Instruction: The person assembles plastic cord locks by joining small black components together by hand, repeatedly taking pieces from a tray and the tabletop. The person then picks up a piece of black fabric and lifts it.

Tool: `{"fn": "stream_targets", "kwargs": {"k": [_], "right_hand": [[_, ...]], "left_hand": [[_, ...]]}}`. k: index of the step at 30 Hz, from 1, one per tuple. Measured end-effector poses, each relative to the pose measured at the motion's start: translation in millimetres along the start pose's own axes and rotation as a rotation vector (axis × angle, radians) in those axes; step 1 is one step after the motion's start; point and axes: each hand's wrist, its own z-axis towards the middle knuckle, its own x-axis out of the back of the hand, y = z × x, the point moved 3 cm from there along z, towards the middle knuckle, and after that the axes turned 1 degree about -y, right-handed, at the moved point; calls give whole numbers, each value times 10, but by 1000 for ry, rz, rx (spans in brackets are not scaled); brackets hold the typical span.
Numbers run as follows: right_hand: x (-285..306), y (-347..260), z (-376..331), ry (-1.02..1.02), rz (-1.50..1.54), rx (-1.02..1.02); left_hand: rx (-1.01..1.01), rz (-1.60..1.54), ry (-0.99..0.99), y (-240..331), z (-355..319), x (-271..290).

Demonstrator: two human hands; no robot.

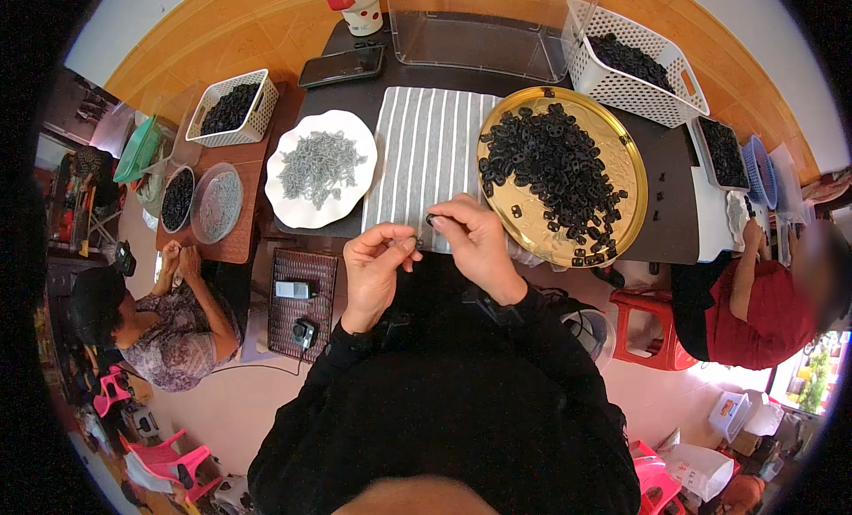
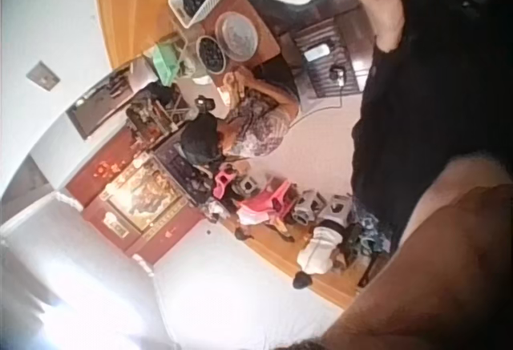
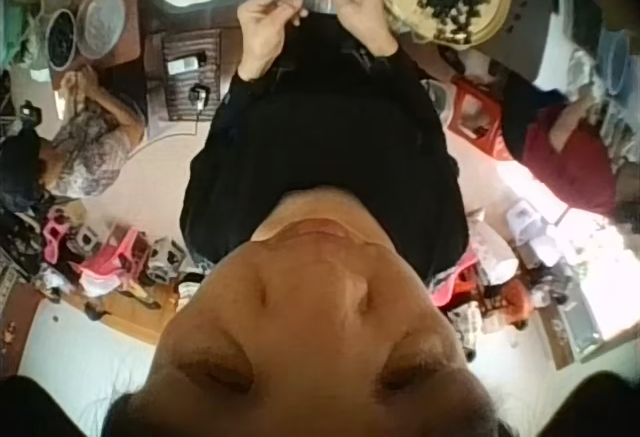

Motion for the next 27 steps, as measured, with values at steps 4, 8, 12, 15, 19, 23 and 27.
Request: {"fn": "stream_targets", "kwargs": {"k": [4, 8, 12, 15, 19, 23, 27], "right_hand": [[16, -11, -52, -52, 163, -80], [5, -16, -99, 3, 289, -211], [10, 34, -112, -13, 286, -190], [9, 31, -110, -15, 287, -184], [16, 4, -105, -7, 264, -160], [23, 2, -100, -5, 252, -147], [20, -10, -92, -7, 250, -124]], "left_hand": [[23, 13, 4, 10, -3, -65], [22, 25, -1, 9, -5, -106], [5, 12, -23, 5, -8, -117], [-4, 15, -24, 0, -12, -115], [-15, 12, -34, -6, -7, -115], [-4, 11, -24, -20, -8, -112], [12, 2, -15, -39, -5, -104]]}}
